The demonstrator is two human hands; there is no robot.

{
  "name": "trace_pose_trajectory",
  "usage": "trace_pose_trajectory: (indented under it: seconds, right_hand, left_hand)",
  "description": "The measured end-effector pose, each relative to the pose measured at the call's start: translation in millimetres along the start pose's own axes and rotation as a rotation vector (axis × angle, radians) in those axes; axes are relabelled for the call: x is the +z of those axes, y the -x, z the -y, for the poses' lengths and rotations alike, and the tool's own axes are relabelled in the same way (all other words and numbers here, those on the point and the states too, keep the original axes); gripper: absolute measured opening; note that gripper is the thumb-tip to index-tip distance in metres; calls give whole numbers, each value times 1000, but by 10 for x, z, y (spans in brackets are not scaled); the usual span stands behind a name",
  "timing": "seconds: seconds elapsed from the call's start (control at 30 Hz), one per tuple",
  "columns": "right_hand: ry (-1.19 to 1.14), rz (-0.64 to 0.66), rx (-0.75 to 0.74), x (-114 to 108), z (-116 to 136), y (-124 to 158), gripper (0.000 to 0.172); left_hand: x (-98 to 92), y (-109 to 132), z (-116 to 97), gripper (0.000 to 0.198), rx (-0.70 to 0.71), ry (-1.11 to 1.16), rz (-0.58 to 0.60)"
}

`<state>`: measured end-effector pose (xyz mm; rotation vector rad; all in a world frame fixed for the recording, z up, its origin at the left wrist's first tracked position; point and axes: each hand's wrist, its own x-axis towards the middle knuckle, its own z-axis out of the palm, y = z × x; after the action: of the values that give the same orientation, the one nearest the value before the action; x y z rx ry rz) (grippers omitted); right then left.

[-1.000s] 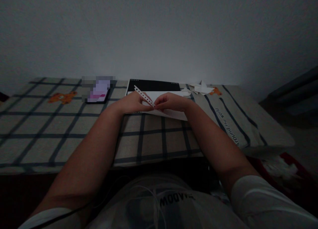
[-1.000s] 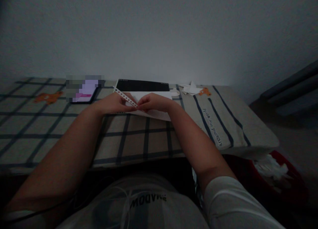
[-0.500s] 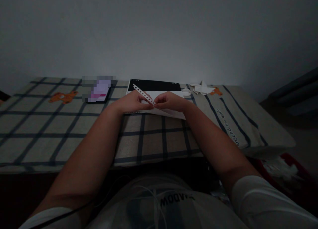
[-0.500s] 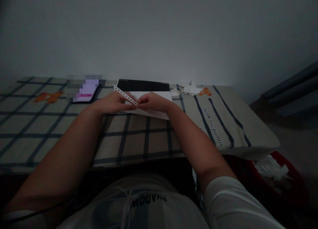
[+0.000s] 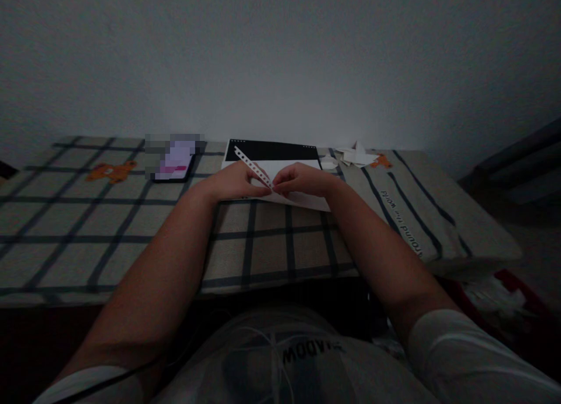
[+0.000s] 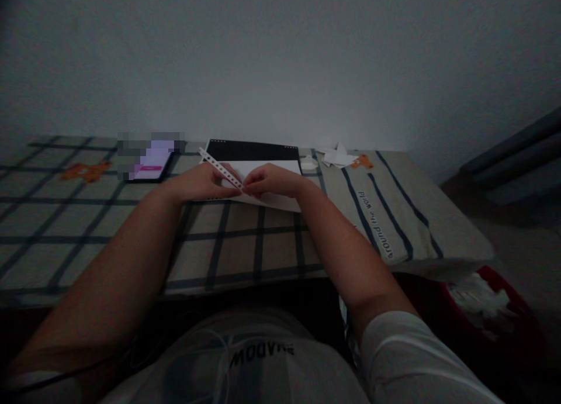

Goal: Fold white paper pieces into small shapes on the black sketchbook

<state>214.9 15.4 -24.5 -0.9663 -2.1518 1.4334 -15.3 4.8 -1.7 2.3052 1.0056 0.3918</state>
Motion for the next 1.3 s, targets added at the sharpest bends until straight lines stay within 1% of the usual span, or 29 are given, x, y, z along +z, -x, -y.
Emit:
trace_pose_trajectory:
  seconds: [0.17, 0.33, 0.47, 0.57, 0.67, 0.73, 0.87, 1.03, 1.1, 1.23, 1.3]
  right_hand:
    - [1, 1, -30, 16, -4, -11, 19]
    - [-18, -22, -80, 43, 12, -29, 14]
    - [-37, 4, -35, 26, 7, -10, 17]
    - [-57, 38, 18, 4, -15, 0, 21]
    - [-71, 50, 32, -11, -38, -4, 22]
    - [-70, 56, 28, -15, -44, -6, 23]
    - [-37, 36, 22, -7, -25, 0, 23]
    - [-16, 18, 8, 13, 11, 6, 21]
    - [2, 21, -17, 17, 17, 3, 20]
    - [11, 16, -67, 21, 15, -3, 18]
    - [-13, 19, -58, 15, 4, -4, 19]
  left_hand:
    - [13, -12, 27, 36, 50, 58, 11]
    - [14, -17, 25, 33, 43, 84, 2]
    - [-4, -17, 24, 30, 47, 85, 9]
    - [-9, -24, 44, 28, 28, 68, -13]
    - [-2, -25, 52, 30, 0, 63, 21]
    - [8, -21, 42, 32, -14, 63, 24]
    - [16, -11, 11, 34, -22, 65, -14]
    - [5, -14, 2, 30, 6, 82, 13]
    - [10, -10, 9, 30, -4, 105, 8]
    - [22, 7, 14, 36, -47, 145, -37]
    - [15, 7, 13, 35, -43, 128, -23]
